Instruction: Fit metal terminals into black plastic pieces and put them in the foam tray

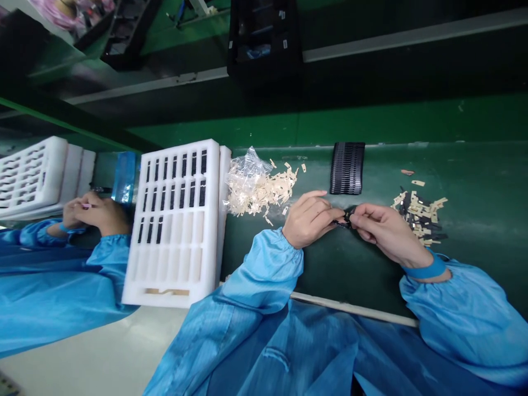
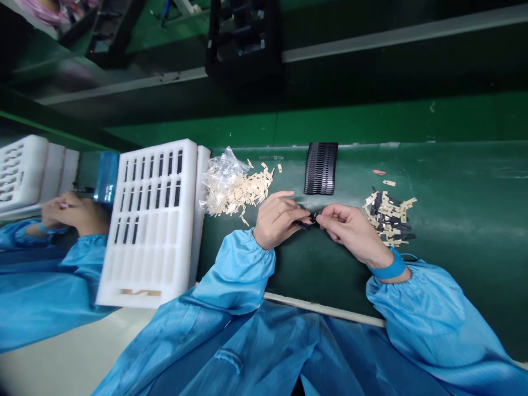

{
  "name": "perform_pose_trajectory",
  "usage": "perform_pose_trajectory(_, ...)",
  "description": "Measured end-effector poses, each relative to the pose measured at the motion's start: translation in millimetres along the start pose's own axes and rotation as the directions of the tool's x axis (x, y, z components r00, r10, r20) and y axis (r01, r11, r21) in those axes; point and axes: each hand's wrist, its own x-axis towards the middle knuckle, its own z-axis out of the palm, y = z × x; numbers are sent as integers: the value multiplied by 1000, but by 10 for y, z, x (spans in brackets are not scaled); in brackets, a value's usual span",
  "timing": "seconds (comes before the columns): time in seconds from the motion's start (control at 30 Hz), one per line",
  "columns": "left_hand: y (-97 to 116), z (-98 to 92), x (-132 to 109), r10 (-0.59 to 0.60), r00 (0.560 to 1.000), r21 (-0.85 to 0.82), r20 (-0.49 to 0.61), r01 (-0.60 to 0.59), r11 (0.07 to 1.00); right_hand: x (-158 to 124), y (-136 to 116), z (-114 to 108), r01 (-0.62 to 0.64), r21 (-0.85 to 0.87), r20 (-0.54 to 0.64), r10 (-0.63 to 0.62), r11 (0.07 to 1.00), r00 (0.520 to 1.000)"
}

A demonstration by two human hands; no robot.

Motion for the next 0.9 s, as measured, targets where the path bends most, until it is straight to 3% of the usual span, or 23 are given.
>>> perform_pose_trajectory(0.1,35,14,25,-89,993,-66,74,94,993,11,-9,10,55,7,-99,-54,998,994)
perform_pose_trajectory(0.17,89,37,36,-304,939,-143,158,326,934,21,-17,11,117,-42,-201,-124,992,972)
perform_pose_trajectory(0.2,121,56,37,-428,878,-195,213,467,862,26,-21,12,147,-79,-247,-162,986,955)
perform_pose_trajectory(0.27,178,107,31,-597,712,-321,369,701,637,34,-29,17,188,-154,-310,-229,970,923)
perform_pose_trajectory(0.33,211,168,20,-615,589,-452,525,805,385,40,-29,24,206,-208,-343,-269,956,900)
perform_pose_trajectory(0.37,217,197,16,-594,561,-509,577,815,277,42,-26,27,211,-227,-356,-282,951,891)
perform_pose_trajectory(0.47,209,248,19,-576,546,-627,609,775,72,46,-5,34,231,-264,-366,-319,937,874)
perform_pose_trajectory(0.6,201,221,61,-594,500,-653,630,756,-55,43,37,30,271,-328,-343,-381,905,858)
perform_pose_trajectory(0.8,217,190,79,-606,463,-653,646,746,-126,40,113,24,275,-388,-324,-409,880,853)
perform_pose_trajectory(0.9,206,203,57,-592,479,-649,648,754,-100,41,131,24,276,-400,-326,-417,874,848)
